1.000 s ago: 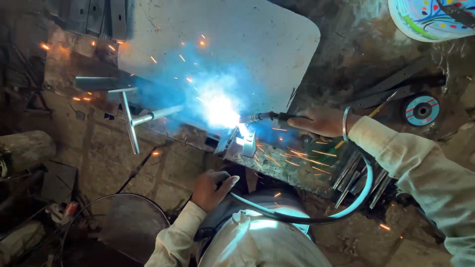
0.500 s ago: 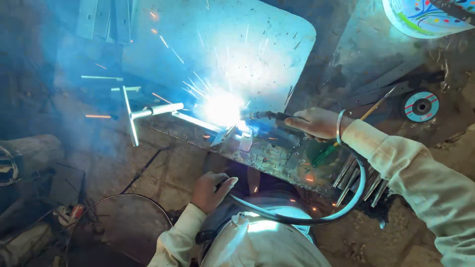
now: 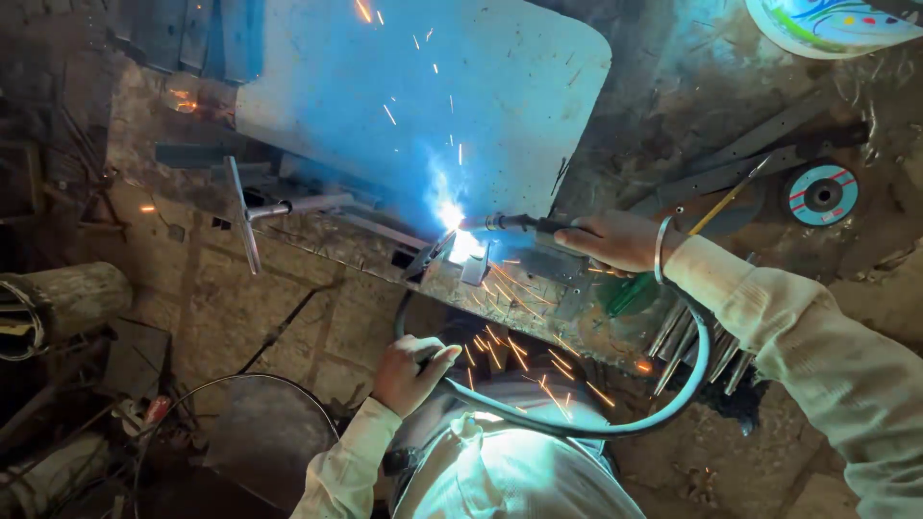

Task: Welding metal components together using a MIG welder in a workshop.

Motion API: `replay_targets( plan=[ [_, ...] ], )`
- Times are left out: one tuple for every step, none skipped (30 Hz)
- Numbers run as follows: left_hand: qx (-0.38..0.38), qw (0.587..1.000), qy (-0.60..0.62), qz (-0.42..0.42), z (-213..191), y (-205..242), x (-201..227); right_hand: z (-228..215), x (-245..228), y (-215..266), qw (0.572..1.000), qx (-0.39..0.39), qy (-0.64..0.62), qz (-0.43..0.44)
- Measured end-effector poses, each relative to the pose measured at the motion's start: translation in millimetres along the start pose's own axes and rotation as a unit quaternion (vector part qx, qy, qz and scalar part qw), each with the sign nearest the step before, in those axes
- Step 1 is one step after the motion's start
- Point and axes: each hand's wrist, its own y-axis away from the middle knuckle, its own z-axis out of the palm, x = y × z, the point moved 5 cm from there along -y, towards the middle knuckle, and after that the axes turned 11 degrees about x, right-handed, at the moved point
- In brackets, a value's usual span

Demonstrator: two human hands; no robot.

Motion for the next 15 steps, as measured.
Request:
replay_targets(
  plan=[
    [-0.001,1.000,-0.001,0.001,2.6,1.5,-4.2,1.4,1.0,0.2,1.000,0.001,-0.001,0.000],
    [-0.002,1.000,-0.011,0.007,5.0,2.9,-8.1,2.7,1.1,0.3,1.000,0.003,-0.005,-0.007],
    [-0.003,1.000,-0.020,0.012,7.5,4.4,-12.3,4.2,1.3,0.7,1.000,0.005,-0.009,-0.013],
    [-0.004,1.000,-0.020,0.014,6.4,3.9,-10.2,5.1,0.5,2.0,1.000,0.006,-0.010,-0.012],
    [0.004,1.000,-0.019,0.017,4.2,2.8,-8.0,6.5,0.7,3.4,1.000,0.001,-0.027,0.004],
    [0.012,1.000,-0.017,0.020,2.1,1.8,-5.9,7.9,0.9,4.7,0.999,-0.005,-0.045,0.020],
    [0.010,1.000,-0.017,0.021,1.4,1.5,-6.3,8.1,-0.2,6.2,0.999,-0.003,-0.046,0.020],
    [0.001,1.000,-0.013,0.014,1.4,1.2,-7.8,8.1,-0.6,7.5,1.000,0.001,-0.017,0.022],
    [-0.008,1.000,-0.010,0.006,1.4,1.4,-9.5,8.3,-1.4,8.5,1.000,0.006,0.012,0.024],
    [-0.008,1.000,-0.010,0.007,-0.1,0.8,-9.2,10.7,1.2,8.4,1.000,0.006,0.012,0.025],
    [-0.005,1.000,-0.009,0.013,-1.8,0.9,-8.5,13.3,3.9,8.4,0.999,0.016,-0.007,0.027],
    [-0.002,1.000,-0.008,0.020,-3.5,1.3,-8.0,16.0,6.5,8.4,0.999,0.025,-0.025,0.029],
    [-0.003,1.000,-0.008,0.020,-3.4,2.2,-9.9,17.1,5.4,9.9,0.999,0.025,-0.025,0.030],
    [0.000,1.000,-0.006,0.023,-3.8,3.3,-11.5,17.9,3.2,11.4,0.999,0.029,-0.029,0.022],
    [0.004,1.000,-0.004,0.026,-3.6,4.9,-12.7,18.6,1.4,13.9,0.999,0.033,-0.032,0.015]
  ],
)
